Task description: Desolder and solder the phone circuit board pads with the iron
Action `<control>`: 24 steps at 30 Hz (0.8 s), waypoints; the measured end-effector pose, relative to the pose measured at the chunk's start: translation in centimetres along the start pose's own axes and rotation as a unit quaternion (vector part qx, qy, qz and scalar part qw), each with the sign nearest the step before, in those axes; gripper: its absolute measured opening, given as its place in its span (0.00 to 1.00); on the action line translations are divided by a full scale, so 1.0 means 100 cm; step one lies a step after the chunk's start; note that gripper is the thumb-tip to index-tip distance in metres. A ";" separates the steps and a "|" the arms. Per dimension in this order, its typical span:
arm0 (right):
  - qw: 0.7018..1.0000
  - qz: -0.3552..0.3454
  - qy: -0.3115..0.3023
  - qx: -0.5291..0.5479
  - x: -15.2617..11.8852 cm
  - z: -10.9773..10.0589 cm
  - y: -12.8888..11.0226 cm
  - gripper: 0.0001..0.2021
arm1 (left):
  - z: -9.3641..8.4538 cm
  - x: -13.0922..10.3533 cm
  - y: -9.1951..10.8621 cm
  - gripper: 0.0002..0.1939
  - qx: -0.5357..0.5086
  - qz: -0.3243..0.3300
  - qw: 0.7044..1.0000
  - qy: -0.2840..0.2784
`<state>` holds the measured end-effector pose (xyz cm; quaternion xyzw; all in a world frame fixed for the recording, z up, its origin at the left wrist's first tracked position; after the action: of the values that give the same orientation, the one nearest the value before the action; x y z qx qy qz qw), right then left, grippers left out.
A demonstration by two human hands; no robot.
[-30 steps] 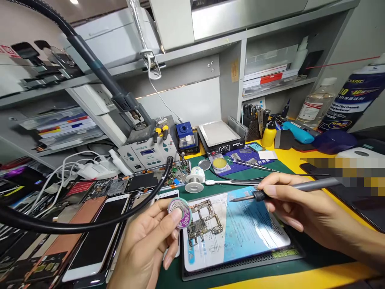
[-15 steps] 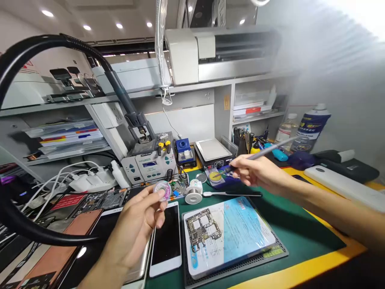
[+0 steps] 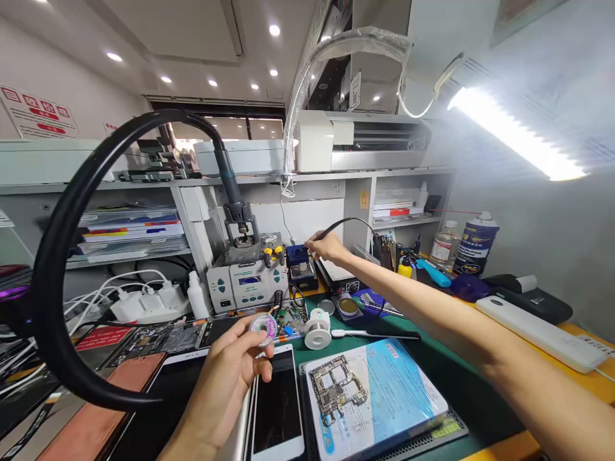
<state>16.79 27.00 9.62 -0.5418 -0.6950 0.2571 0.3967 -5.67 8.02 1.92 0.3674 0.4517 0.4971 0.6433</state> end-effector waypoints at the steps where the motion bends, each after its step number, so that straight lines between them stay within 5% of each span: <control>1: 1.000 -0.003 -0.001 -0.012 0.005 0.005 -0.002 0.19 | 0.001 -0.001 -0.001 0.07 -0.001 0.002 1.000 -0.014; 12: 0.995 -0.005 -0.021 -0.092 0.030 0.026 -0.006 0.19 | 0.002 -0.015 -0.001 0.07 -0.007 -0.024 0.991 -0.135; 24: 0.994 -0.020 -0.009 -0.105 0.010 0.029 -0.004 0.18 | 0.010 -0.021 0.003 0.08 -0.028 -0.044 0.988 -0.144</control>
<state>14.03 28.10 8.60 -0.5643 -0.7320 0.1797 0.3369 -5.05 6.00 2.95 0.3969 0.3560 0.4228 0.7328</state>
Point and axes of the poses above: each hand's wrist, its own x-axis towards the middle knuckle, its own z-axis out of the palm, y = z × x, the point moved 1 cm from there along x, towards the middle knuckle, and after that the axes turned 11 degrees about -z, right-handed, at the moved point
